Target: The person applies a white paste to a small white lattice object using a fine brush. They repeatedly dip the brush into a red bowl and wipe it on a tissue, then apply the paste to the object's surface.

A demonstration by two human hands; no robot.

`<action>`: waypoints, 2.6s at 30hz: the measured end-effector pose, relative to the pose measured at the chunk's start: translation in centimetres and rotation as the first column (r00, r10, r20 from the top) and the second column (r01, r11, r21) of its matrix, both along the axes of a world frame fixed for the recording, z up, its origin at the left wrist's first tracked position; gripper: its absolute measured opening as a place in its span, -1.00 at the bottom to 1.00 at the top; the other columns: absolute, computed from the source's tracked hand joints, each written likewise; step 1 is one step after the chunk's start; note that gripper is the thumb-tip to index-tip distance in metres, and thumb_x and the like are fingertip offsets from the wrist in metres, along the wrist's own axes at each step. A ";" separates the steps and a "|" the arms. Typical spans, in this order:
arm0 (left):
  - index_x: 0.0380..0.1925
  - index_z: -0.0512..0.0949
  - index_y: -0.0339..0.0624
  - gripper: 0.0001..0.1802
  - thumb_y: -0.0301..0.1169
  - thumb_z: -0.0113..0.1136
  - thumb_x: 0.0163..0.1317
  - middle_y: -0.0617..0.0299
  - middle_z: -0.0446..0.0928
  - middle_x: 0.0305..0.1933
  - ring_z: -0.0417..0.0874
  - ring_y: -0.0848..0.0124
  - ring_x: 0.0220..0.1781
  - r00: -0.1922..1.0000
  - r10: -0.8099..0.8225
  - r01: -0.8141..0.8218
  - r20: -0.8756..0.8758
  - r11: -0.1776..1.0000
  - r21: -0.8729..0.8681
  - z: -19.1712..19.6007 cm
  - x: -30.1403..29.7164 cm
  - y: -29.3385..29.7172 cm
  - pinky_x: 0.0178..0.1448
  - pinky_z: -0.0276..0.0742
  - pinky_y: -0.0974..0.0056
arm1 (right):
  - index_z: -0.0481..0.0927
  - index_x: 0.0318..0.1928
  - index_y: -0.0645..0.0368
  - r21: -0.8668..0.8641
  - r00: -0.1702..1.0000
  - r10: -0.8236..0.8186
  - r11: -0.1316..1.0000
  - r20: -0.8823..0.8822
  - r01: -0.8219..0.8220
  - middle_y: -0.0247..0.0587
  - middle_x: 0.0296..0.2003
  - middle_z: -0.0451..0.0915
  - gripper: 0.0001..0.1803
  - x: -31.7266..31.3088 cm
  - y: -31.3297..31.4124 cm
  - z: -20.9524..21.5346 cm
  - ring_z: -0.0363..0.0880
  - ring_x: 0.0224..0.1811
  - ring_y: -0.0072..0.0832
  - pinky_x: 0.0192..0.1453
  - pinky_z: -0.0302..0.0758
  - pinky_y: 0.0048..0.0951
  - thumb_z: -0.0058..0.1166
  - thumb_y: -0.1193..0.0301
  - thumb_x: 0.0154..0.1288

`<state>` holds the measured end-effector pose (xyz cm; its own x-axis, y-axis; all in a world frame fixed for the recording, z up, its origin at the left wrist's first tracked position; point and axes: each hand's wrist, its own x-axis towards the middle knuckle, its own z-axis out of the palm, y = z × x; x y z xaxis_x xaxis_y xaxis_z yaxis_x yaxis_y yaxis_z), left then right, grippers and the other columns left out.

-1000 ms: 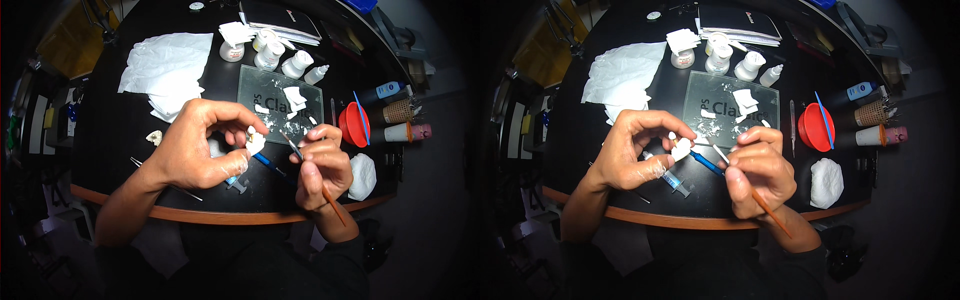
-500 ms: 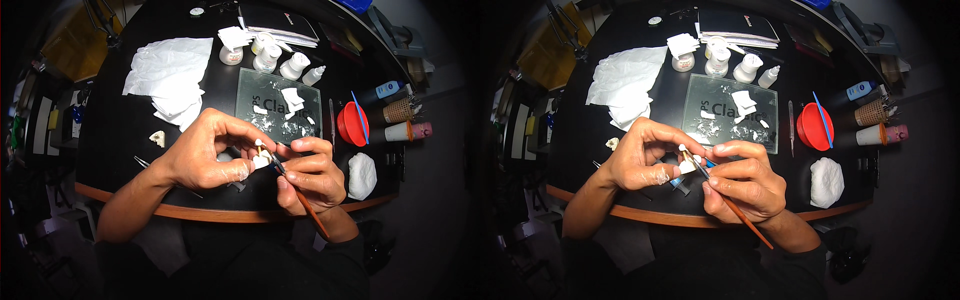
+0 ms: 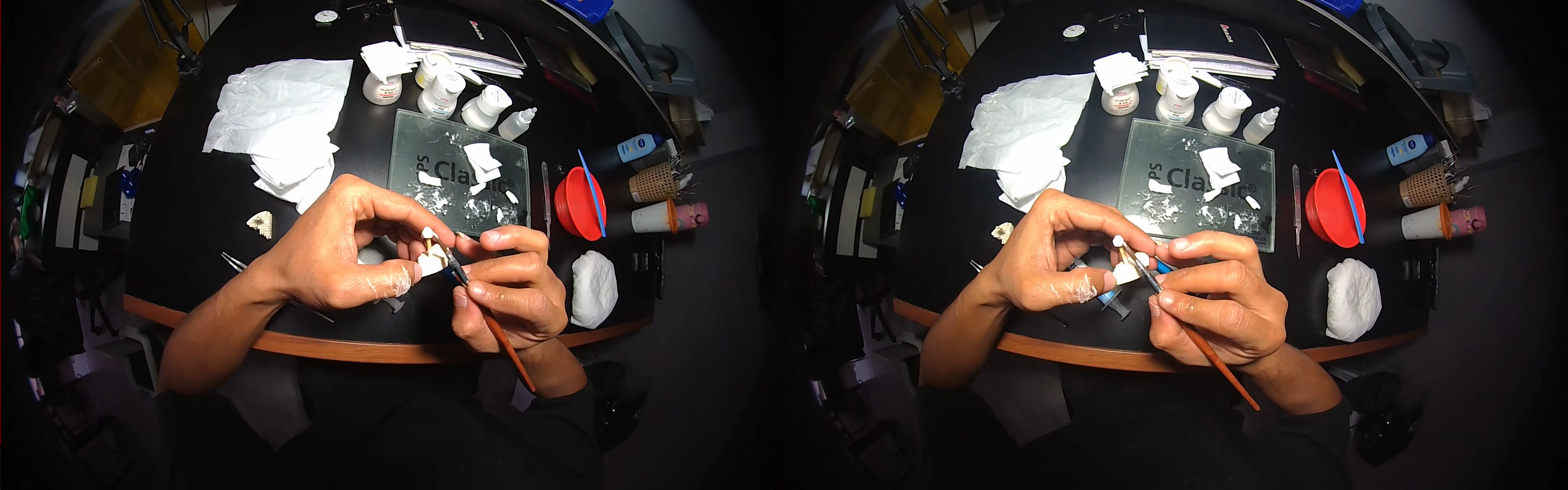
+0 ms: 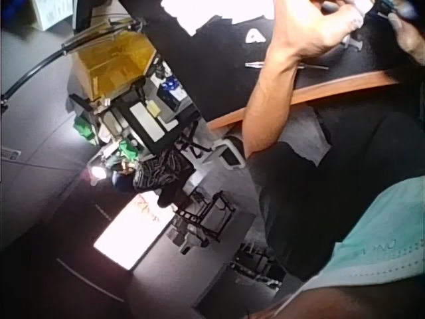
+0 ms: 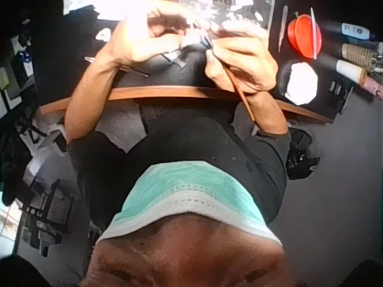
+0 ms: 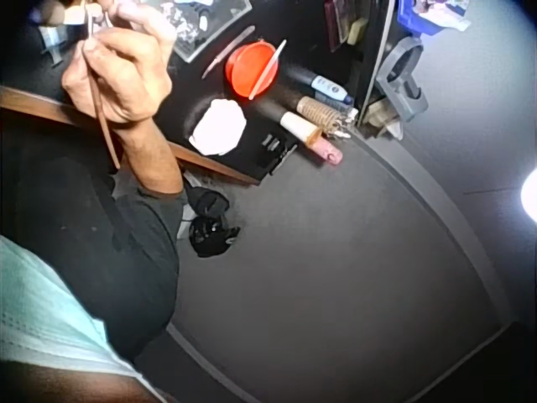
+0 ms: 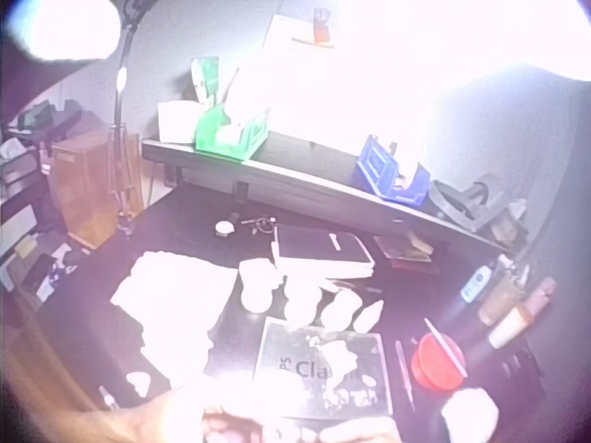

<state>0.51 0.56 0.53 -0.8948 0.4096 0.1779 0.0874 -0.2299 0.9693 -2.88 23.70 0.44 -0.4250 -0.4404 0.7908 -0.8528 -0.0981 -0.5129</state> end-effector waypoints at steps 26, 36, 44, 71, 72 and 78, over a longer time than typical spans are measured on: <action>0.06 0.65 -0.56 -0.53 -0.52 0.39 0.14 -0.08 0.72 -0.02 0.70 0.39 -0.04 1.000 0.007 -0.007 -0.025 1.000 -0.006 -0.1 0.0 -0.2 0.07 0.57 0.34 | 0.73 -0.21 0.19 0.013 0.999 0.011 1.000 -0.034 -0.011 -0.17 -0.25 0.71 -0.71 0.0 0.2 -0.3 0.65 0.02 -0.18 0.00 0.72 -0.31 0.47 0.66 0.02; 0.05 0.65 -0.56 -0.53 -0.52 0.38 0.12 -0.07 0.72 -0.02 0.69 0.40 -0.06 1.000 0.012 -0.012 -0.021 1.000 -0.007 0.1 0.0 -0.2 0.07 0.57 0.34 | 0.74 -0.22 0.18 0.018 0.999 -0.002 1.000 -0.044 0.003 -0.17 -0.25 0.71 -0.70 0.0 0.2 -0.2 0.66 0.00 -0.20 -0.03 0.71 -0.34 0.49 0.66 0.00; 0.05 0.66 -0.54 -0.53 -0.55 0.36 0.09 -0.09 0.72 -0.01 0.68 0.40 -0.05 1.000 0.009 -0.009 -0.018 1.000 0.014 0.0 0.0 -0.1 0.05 0.56 0.34 | 0.75 -0.20 0.16 0.018 0.998 0.007 1.000 -0.057 -0.006 -0.19 -0.24 0.70 -0.67 0.0 0.4 -0.4 0.65 -0.01 -0.20 -0.05 0.69 -0.35 0.48 0.68 -0.04; 0.02 0.65 -0.57 -0.51 -0.61 0.31 0.01 -0.18 0.70 0.01 0.73 0.25 0.02 0.997 -0.004 0.005 -0.077 1.000 0.005 0.2 0.0 0.0 0.17 0.60 0.24 | 0.75 -0.19 0.15 -0.011 0.997 0.046 0.999 -0.068 -0.047 -0.21 -0.25 0.71 -0.67 0.1 0.5 -0.1 0.66 -0.01 -0.21 -0.01 0.74 -0.33 0.49 0.64 -0.01; 0.02 0.65 -0.57 -0.51 -0.61 0.31 0.01 -0.18 0.70 0.01 0.73 0.25 0.02 0.997 -0.006 0.006 -0.077 1.000 0.005 0.2 0.0 0.0 0.17 0.60 0.24 | 0.75 -0.18 0.15 -0.008 0.997 0.038 0.999 -0.067 -0.038 -0.21 -0.25 0.71 -0.67 0.1 0.5 -0.1 0.66 -0.01 -0.21 -0.01 0.74 -0.32 0.49 0.64 -0.01; 0.01 0.65 -0.58 -0.51 -0.60 0.30 0.00 -0.20 0.70 0.00 0.74 0.23 0.03 0.998 -0.011 0.011 -0.057 1.000 0.007 0.4 0.0 0.0 0.18 0.61 0.23 | 0.74 -0.18 0.16 -0.005 0.997 0.041 0.999 -0.067 -0.041 -0.19 -0.25 0.71 -0.67 0.1 0.4 0.1 0.66 -0.01 -0.21 -0.01 0.77 -0.32 0.47 0.66 0.00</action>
